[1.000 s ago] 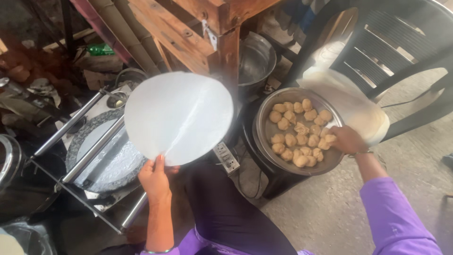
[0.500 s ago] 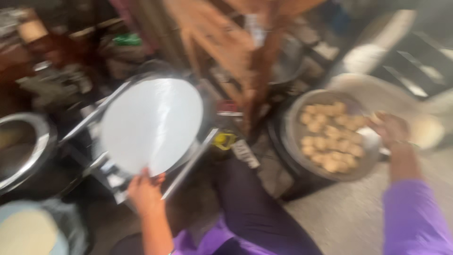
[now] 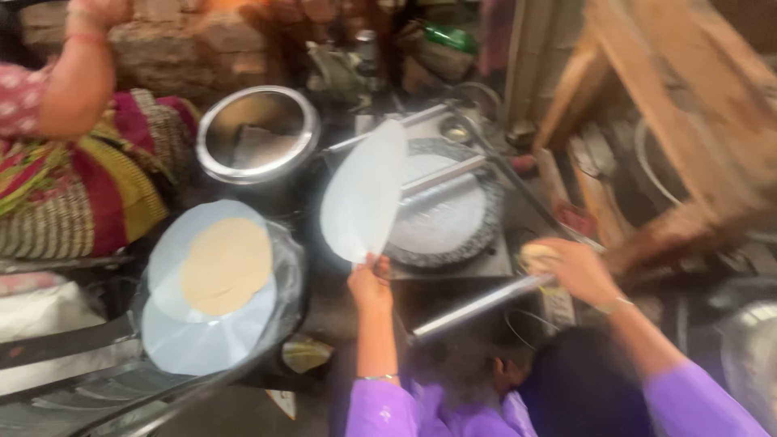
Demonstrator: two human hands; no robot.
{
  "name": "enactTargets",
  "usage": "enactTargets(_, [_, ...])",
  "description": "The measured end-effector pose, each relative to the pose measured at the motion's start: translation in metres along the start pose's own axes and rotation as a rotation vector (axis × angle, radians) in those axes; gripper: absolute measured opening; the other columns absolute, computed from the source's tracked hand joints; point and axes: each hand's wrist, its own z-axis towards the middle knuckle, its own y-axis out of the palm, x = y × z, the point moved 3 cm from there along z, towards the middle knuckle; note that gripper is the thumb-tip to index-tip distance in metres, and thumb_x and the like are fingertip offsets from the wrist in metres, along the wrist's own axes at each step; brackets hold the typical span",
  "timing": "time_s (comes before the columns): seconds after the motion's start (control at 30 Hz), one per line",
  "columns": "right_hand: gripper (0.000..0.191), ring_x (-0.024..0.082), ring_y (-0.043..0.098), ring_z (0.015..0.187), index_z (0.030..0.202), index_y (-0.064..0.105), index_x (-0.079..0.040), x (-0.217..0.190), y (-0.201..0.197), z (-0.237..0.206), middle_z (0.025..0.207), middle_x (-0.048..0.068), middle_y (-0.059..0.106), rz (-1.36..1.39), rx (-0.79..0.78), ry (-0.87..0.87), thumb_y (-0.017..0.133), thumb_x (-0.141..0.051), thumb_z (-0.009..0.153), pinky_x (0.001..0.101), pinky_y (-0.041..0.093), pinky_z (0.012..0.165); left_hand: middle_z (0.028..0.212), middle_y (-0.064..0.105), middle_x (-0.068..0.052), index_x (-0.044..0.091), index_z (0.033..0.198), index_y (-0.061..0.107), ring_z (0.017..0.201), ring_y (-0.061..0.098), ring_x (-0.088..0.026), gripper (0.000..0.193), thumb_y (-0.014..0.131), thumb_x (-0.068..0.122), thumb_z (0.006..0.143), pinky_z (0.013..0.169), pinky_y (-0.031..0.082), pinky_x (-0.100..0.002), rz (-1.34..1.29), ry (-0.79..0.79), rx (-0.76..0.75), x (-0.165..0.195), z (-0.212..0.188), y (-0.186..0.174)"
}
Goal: The person places dough balls on a plastic sheet on a manual papad rolling machine and pulls the lever to flatten each into a thin round disc. They peel the flattened papad off the sheet, stack finished papads on a plate, and hand them to a coworker who roasts them over a wood-fired flame.
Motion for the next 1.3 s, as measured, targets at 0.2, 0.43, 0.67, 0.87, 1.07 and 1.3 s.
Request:
enactTargets(0.2, [0.061,0.040,0.061,0.116,0.126,0.065,0.004,-0.081,0.154,0.173,0.125,0.027,0.066,-0.496,0.096,-0.458,0.063,-0.037,0.081,0.0473,0.047,0.101,0.097,0.069,-0.008,0.001,0.112,0.059,0.069,0.070,-0.025,0.017,0.055,0.004,0.096,0.056,0.056,-0.031,-0.007,-0.006,0.115,0.008,0.024,-0.007])
enactTargets(0.43, [0.099,0.050,0.051,0.128,0.126,0.061,0.011,-0.125,0.240,0.223,0.129,0.035,0.061,-0.925,0.145,-0.469,0.052,-0.075,0.078,0.0582,0.032,0.114,0.093,0.070,-0.012,-0.005,0.111,0.064,0.070,0.070,-0.022,0.018,0.065,0.006,0.097,0.055,0.054,-0.028,0.026,-0.040,0.118,0.002,0.038,-0.014])
enactTargets(0.67, [0.090,0.035,0.057,0.126,0.127,0.062,0.002,-0.125,0.226,0.214,0.126,0.024,0.064,-1.006,-0.179,-0.284,0.045,-0.077,0.089,0.0471,0.031,0.121,0.093,0.071,-0.010,-0.002,0.116,0.066,0.067,0.066,-0.019,0.022,0.065,0.007,0.096,0.055,0.052,-0.025,-0.054,-0.050,0.089,0.007,0.046,-0.019])
enactTargets(0.87, [0.077,0.034,0.037,0.141,0.148,0.049,-0.012,-0.119,0.217,0.232,0.149,0.017,0.047,-0.878,-0.273,-0.352,0.035,-0.065,0.093,0.0516,0.020,0.121,0.092,0.069,-0.010,0.000,0.113,0.065,0.070,0.068,-0.021,0.019,0.064,0.007,0.095,0.054,0.053,-0.027,-0.062,-0.050,0.122,0.006,0.044,-0.026])
enactTargets(1.07, [0.085,0.035,-0.001,0.157,0.160,0.022,-0.008,-0.109,0.215,0.222,0.169,0.020,0.016,-0.616,-0.280,-0.414,0.040,-0.065,0.100,0.0525,0.002,0.124,0.091,0.068,-0.012,-0.002,0.114,0.063,0.071,0.068,-0.023,0.020,0.064,0.007,0.097,0.054,0.052,-0.027,-0.067,-0.045,0.112,0.007,0.042,-0.023])
enactTargets(1.3, [0.053,0.036,0.033,0.153,0.161,0.033,-0.043,-0.118,0.216,0.220,0.170,0.008,0.031,-1.284,-0.351,-0.685,0.033,-0.038,0.108,0.0526,0.021,0.128,0.092,0.069,-0.009,-0.002,0.114,0.065,0.071,0.067,-0.020,0.020,0.064,0.007,0.096,0.055,0.052,-0.026,-0.063,-0.040,0.078,0.009,0.041,-0.015])
